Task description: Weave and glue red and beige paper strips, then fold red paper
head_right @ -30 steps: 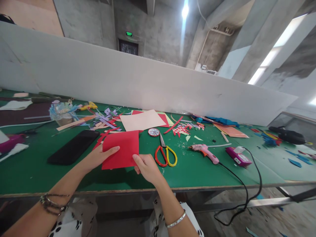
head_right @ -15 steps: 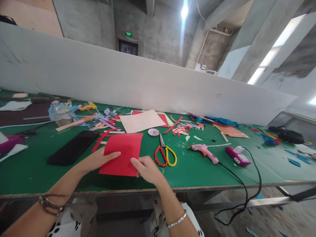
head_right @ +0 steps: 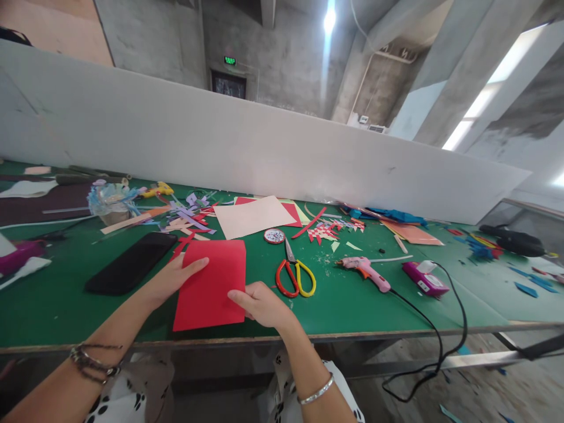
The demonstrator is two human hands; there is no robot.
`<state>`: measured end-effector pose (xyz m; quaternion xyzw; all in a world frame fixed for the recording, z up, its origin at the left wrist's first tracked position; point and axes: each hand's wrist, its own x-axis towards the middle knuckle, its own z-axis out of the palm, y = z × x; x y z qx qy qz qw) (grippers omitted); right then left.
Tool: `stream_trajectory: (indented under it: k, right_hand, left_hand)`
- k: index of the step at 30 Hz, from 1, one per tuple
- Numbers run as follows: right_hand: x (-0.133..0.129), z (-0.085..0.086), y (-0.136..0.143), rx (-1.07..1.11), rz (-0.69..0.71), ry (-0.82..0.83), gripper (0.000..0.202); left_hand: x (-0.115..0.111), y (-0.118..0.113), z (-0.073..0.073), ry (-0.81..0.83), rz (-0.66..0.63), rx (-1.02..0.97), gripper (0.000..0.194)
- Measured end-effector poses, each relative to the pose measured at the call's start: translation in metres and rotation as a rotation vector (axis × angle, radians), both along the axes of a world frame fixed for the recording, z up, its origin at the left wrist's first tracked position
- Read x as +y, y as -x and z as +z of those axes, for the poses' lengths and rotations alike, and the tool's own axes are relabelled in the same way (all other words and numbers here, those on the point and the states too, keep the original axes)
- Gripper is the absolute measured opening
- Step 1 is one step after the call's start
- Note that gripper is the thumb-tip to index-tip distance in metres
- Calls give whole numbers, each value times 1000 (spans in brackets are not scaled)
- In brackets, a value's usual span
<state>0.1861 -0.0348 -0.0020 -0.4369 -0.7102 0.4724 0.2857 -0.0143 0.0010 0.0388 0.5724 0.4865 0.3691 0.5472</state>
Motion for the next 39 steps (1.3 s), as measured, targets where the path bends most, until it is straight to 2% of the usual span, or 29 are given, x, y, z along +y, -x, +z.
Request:
stream_trajectory:
  k: [5,9,12,16,20,27,29,34,39]
  right_hand:
    - [0,2,-7,-57,128,62,58]
    - [-4,8,-12,-98,237,186,55]
    - [-5,10,-10,-64,277,249,53]
    - [-2,5,-5,51,140,158,57]
    - [2,-3,-4,67,12,102,58]
    - [3,-6,-8,-18,92,21,55]
    - [2,-6,-6,-22,62,1,54]
    - [4,-6,-1,75,-123,-55,56]
    - [4,-4,-3,101,-87,-39,56]
  left_hand:
    - [3,0,-4,-13,90,-166,51]
    - [6,5,-8,20,50,-267,43]
    - [7,5,-10,36,1,-254,42]
    - [5,2,-10,60,-90,-127,51]
    - [3,-1,-11,44,-102,-88,55]
    - [7,0,-12,6,-22,-99,52]
    - [7,1,-11,-12,-32,-62,52]
    - [4,1,-10,-28,-113,-24,50]
    - [4,1,-12,-13,-107,-40,52]
